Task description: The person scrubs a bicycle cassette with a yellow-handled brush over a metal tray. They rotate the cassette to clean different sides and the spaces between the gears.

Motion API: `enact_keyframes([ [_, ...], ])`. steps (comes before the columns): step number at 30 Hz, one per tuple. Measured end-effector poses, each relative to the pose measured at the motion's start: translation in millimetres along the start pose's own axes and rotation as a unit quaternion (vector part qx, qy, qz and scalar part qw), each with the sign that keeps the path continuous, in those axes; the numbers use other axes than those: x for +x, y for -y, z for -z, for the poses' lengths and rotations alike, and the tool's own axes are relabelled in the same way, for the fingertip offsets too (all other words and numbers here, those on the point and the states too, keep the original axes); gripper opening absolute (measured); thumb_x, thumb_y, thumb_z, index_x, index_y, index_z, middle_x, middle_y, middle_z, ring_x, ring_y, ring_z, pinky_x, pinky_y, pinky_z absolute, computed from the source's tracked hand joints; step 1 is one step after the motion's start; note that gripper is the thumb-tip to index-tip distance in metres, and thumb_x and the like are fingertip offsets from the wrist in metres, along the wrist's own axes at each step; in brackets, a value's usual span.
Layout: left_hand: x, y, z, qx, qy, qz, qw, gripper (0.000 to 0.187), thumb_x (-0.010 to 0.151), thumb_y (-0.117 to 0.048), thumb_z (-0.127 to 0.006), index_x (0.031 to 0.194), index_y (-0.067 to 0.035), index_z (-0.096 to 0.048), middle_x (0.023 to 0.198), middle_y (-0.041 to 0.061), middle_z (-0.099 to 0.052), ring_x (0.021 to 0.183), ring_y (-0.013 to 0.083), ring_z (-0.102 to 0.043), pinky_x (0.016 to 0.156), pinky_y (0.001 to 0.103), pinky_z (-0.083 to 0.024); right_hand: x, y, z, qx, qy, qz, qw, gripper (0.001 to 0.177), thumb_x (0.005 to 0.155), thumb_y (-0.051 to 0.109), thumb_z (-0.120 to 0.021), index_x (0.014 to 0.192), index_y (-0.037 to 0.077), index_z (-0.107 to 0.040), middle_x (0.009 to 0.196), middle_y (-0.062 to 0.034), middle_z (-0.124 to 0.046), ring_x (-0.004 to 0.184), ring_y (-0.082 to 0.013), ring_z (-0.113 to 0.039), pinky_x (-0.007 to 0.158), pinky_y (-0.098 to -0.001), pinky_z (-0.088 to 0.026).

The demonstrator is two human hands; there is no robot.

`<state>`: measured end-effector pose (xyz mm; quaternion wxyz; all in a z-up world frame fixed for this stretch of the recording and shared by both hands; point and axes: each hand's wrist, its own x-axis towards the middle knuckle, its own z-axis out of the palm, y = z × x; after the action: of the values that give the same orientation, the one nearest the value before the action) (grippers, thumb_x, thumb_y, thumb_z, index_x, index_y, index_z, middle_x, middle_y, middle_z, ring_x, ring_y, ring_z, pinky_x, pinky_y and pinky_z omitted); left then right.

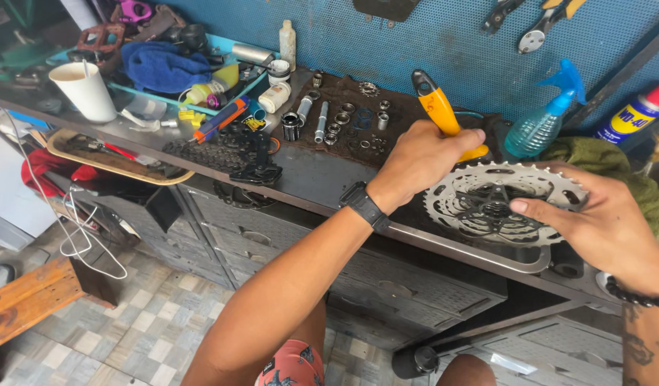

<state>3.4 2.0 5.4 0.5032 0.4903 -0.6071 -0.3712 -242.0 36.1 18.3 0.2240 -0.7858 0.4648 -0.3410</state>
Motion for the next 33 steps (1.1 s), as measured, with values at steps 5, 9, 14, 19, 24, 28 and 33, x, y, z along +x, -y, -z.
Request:
enact_keyframes([
  [5,0,-21,12,0.053,-0.017,0.026,0.998,0.047,0.082,-0.05,-0.065,0.089,-0.006,-0.08,0.063,0.009,-0.073,0.06,0.0225,-0.074,0.061,0.037,-0.057,-3,-18,-21,0.109,-0.058,0.011,0.992,0.035,0.086,0.007,-0.078,0.12,0.001,-0.072,0.104,-0.0029,-0.076,0.088,-0.0057,-0.064,0.079,-0.0221,-0.053],
  [9,3,-28,7,0.056,-0.023,0.012,0.998,0.048,0.083,-0.049,-0.063,0.084,-0.004,-0.079,0.062,0.01,-0.073,0.059,0.023,-0.074,0.063,0.038,-0.058,-6,-15,-34,0.099,-0.095,0.01,0.991,0.03,0.089,0.008,-0.079,0.118,0.001,-0.073,0.099,-0.0004,-0.073,0.084,-0.0037,-0.059,0.074,-0.0212,-0.049],
  [14,9,-26,12,0.104,-0.036,-0.01,0.994,0.043,0.08,-0.045,-0.061,0.086,-0.006,-0.079,0.063,0.008,-0.074,0.061,0.0205,-0.072,0.065,0.039,-0.057,-7,-9,-37,0.087,-0.092,0.02,0.992,0.028,0.09,0.008,-0.08,0.116,0.0,-0.073,0.098,0.0008,-0.073,0.085,-0.0026,-0.059,0.075,-0.0205,-0.049],
  [19,7,-25,15,-0.013,-0.009,0.0,1.0,0.041,0.079,-0.039,-0.066,0.087,0.0,-0.076,0.065,0.008,-0.07,0.059,0.0181,-0.07,0.054,0.035,-0.058,-7,-11,-39,0.137,-0.098,0.018,0.986,0.029,0.089,0.008,-0.079,0.116,0.001,-0.072,0.103,0.0018,-0.075,0.089,-0.0017,-0.062,0.079,-0.0195,-0.051],
  [24,9,-21,15,-0.013,0.002,0.019,1.0,0.04,0.082,-0.036,-0.067,0.09,0.002,-0.077,0.063,0.006,-0.067,0.05,0.0149,-0.063,0.044,0.03,-0.053,-7,-12,-37,0.102,-0.096,0.027,0.99,0.028,0.09,0.007,-0.079,0.117,0.0,-0.073,0.102,0.0001,-0.074,0.088,-0.0025,-0.06,0.078,-0.0202,-0.05],
  [28,12,-11,16,-0.082,0.002,0.024,0.996,0.039,0.085,-0.033,-0.07,0.092,0.005,-0.076,0.065,0.004,-0.064,0.05,0.012,-0.058,0.044,0.03,-0.048,-6,-10,-36,0.151,-0.087,0.019,0.985,0.029,0.09,0.007,-0.078,0.117,0.001,-0.072,0.104,0.0012,-0.075,0.089,-0.0024,-0.063,0.079,-0.0197,-0.052],
  [33,19,-2,13,-0.103,-0.005,0.016,0.995,0.036,0.083,-0.03,-0.071,0.091,0.004,-0.077,0.064,0.003,-0.065,0.051,0.0108,-0.058,0.044,0.028,-0.047,1,-18,-35,0.124,-0.085,0.014,0.989,0.031,0.09,0.006,-0.079,0.12,0.0,-0.073,0.106,-0.0011,-0.074,0.091,-0.0033,-0.062,0.08,-0.0206,-0.051],
])
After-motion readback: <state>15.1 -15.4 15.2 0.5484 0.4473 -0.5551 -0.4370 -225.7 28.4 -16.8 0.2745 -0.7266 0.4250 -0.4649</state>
